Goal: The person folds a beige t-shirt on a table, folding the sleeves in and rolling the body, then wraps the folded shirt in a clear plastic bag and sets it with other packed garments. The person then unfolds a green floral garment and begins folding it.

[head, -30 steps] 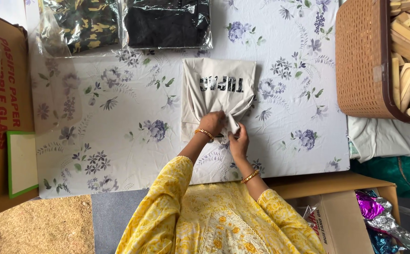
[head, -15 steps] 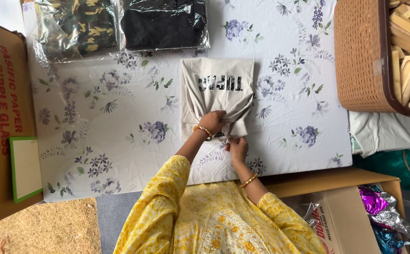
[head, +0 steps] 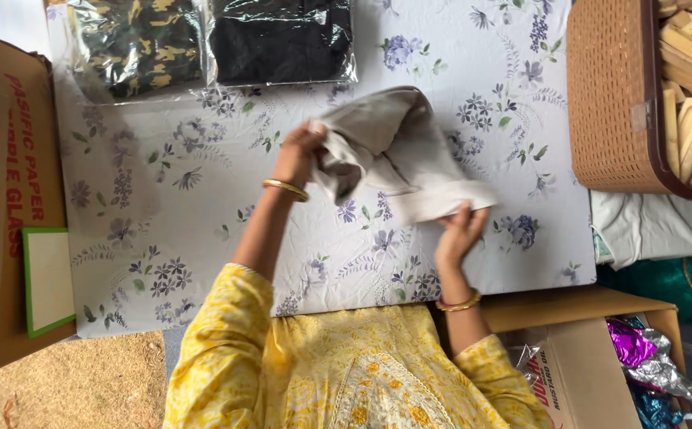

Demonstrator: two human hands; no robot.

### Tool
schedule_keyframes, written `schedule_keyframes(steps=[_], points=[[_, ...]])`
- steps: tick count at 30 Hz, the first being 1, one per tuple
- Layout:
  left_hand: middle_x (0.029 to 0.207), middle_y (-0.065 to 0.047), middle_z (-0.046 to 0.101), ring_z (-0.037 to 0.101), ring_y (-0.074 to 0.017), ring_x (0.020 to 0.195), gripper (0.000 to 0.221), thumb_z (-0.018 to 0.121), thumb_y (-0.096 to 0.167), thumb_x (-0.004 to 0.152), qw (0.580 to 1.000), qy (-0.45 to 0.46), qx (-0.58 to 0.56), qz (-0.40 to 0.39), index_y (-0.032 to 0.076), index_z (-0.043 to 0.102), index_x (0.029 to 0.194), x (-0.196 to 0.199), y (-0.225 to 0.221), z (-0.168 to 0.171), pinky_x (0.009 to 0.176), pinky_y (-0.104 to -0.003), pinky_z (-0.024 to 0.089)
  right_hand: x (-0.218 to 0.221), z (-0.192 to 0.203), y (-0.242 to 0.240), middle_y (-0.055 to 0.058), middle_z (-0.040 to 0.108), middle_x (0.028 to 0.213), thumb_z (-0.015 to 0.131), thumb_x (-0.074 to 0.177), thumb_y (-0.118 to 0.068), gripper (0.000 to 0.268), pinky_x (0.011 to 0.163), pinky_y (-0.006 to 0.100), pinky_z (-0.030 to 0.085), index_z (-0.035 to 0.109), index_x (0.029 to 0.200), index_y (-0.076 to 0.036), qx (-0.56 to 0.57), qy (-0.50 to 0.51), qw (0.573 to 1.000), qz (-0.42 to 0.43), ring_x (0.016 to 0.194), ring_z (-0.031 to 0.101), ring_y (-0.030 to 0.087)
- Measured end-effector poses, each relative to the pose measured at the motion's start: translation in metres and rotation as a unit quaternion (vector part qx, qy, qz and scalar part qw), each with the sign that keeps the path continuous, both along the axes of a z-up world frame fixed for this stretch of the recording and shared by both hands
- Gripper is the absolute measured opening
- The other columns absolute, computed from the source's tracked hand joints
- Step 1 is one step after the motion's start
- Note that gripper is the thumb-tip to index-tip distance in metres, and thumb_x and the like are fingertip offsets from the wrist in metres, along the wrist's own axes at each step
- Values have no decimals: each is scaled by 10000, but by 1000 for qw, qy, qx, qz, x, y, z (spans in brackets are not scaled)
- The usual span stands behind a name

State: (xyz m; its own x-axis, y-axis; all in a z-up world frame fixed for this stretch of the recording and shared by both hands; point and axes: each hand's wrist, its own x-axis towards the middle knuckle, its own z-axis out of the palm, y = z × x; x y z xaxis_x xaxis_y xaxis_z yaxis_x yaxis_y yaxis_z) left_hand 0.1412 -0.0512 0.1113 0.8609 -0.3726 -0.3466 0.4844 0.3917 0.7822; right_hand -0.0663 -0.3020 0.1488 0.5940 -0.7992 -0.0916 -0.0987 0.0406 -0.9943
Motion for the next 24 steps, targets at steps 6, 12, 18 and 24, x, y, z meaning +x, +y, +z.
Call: schedule_keyframes(steps=[6, 12, 18, 24], points=[[732, -8, 606, 555, -112, 583, 139, 633, 248, 980, 988, 85, -44, 120, 112, 628, 1004, -8, 99, 132, 561, -274, 495, 8, -21, -136, 29, 570, 928, 622, 1193, -147, 242, 783, 254, 467, 530, 1052, 26, -257, -59, 965, 10, 845, 518, 82], [806, -84, 631, 602, -148, 609, 174, 670, 228, 1099, 971, 41, -198, 125, 62, 634, 1067, -36, 222, 85, 566, -302, 518, 37, 30, -171, -3, 680, 951, 632, 1087, -56, 92, 734, 290, 424, 620, 1132, 24, -206, 38, 971, 117, 807, 546, 100], [864, -27, 682, 637, -146, 664, 199, 649, 346, 1016, 911, 162, 227, 304, 148, 637, 1004, -56, 313, -68, 568, -309, 520, 56, -72, -148, 115, 751, 945, 751, 954, -217, 314, 755, 382, 536, 667, 1225, -84, -355, 248, 878, 204, 819, 703, 255], [1411, -120, 565, 584, -221, 1238, 586, 698, 361, 1040, 875, -111, 445, 152, 119, 513, 1540, -148, 350, -194, 987, -362, 517, -22, -147, -130, 60, 769, 950, 801, 880, -339, 504, 798, 429, 534, 617, 1292, -115, -337, 359, 852, 177, 844, 710, 281]])
